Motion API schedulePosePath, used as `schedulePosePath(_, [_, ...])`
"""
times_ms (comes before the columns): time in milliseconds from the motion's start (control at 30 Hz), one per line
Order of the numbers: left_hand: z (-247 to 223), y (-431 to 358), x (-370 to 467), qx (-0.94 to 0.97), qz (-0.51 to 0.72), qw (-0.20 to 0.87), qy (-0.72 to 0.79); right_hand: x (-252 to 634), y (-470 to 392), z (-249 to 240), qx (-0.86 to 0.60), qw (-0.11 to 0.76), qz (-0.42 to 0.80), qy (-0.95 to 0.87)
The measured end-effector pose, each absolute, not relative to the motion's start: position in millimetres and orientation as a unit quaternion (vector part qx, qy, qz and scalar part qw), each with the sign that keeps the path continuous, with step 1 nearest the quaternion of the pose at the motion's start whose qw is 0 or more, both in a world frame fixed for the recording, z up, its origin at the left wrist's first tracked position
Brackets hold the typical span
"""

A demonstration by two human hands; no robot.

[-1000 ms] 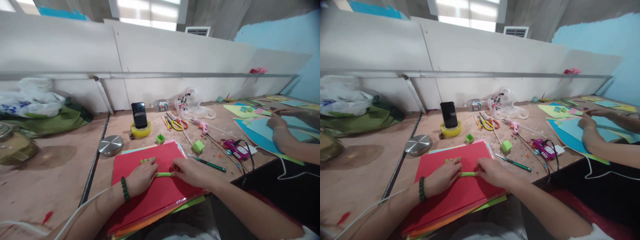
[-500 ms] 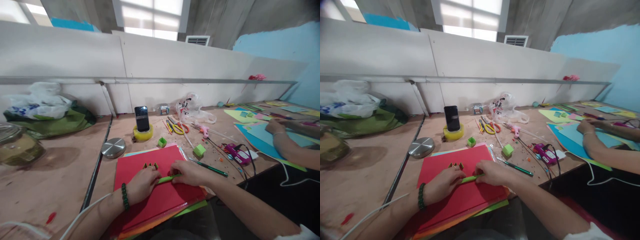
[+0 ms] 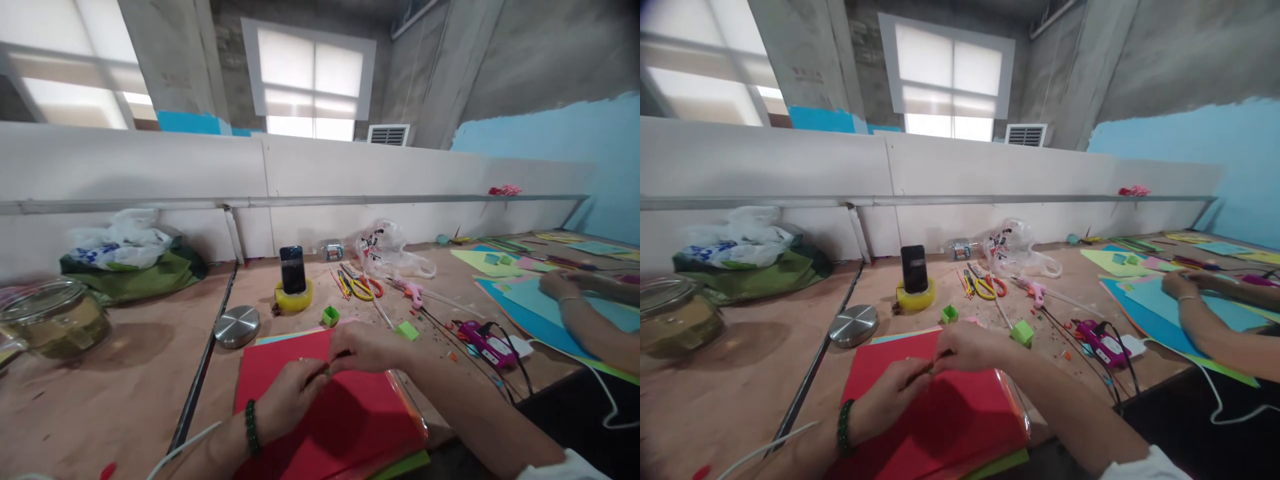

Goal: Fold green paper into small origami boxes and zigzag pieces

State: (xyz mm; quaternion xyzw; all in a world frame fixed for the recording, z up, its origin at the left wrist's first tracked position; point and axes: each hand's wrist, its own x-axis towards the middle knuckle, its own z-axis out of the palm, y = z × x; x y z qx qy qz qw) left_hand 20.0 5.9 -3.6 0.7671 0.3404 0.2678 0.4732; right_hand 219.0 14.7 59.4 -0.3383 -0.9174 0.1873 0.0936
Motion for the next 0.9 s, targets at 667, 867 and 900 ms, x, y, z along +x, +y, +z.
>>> schedulePosePath(667, [-16,8,30,0.556,0.326,0.672,0.366,198,42,0,-0.403,0.471,0.536,-0.573])
schedulePosePath(867, [-11,6,28,0.556,0.320,0.681,0.354,193,31,2,-0.388,0.402,0.568,-0.604])
schedulePosePath(900, [-10,6,28,0.558,0.318,0.680,0.354,192,30,2,-0.389,0.397,0.562,-0.612])
